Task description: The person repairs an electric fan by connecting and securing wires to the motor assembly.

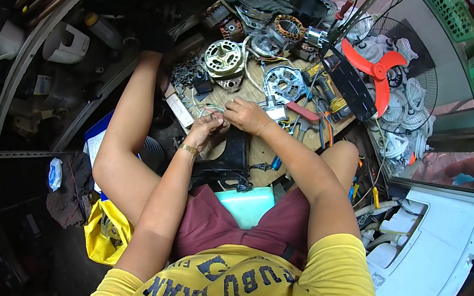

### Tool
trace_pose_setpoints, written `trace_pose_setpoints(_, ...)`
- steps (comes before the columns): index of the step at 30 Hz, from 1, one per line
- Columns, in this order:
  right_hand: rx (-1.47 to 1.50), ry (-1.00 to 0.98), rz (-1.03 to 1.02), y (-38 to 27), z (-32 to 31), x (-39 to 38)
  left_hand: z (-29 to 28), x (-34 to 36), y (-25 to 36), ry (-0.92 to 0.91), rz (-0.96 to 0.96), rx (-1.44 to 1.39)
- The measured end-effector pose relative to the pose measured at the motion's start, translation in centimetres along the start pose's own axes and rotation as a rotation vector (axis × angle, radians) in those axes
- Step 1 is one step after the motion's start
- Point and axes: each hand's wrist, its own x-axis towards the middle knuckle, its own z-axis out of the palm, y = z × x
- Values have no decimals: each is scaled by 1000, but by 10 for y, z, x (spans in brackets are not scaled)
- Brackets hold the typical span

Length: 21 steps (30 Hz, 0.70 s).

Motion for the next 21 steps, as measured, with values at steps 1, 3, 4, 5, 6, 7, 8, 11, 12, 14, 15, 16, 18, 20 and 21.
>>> trace_pose_setpoints(1,11,16,24,-3,2,4,-3,-1,0,18,82,86)
trace_pose_setpoints(3,14,29,53,-7,9,1,1,0,-2,26,163,172)
trace_pose_setpoints(4,96,16,242,-10,16,-5,9,1,-5,56,266,253)
trace_pose_setpoints(5,180,4,431,-12,20,-9,15,0,-6,89,369,333)
trace_pose_setpoints(6,172,4,436,-9,22,-12,19,0,-5,80,368,331)
trace_pose_setpoints(7,939,-119,1015,-6,23,-17,23,0,-4,132,473,589)
trace_pose_setpoints(8,1746,-257,1546,-8,25,-14,20,-3,-2,202,576,850)
trace_pose_setpoints(11,1777,-209,1515,-14,17,-16,20,-3,-1,187,594,817)
trace_pose_setpoints(12,1792,-184,1497,-16,14,-15,18,-2,-2,170,591,779)
trace_pose_setpoints(14,1325,-177,1415,-25,7,-9,11,2,-4,163,555,721)
trace_pose_setpoints(15,842,-75,1077,-31,2,-8,5,3,-5,157,517,662)
trace_pose_setpoints(16,375,22,719,-37,-1,-6,-2,3,-7,164,517,663)
trace_pose_setpoints(18,152,142,514,-40,-9,-12,5,6,-9,174,489,679)
trace_pose_setpoints(20,-37,34,382,-41,-12,-13,6,8,-10,175,477,691)
trace_pose_setpoints(21,-34,37,378,-41,-12,-11,4,8,-10,175,474,662)
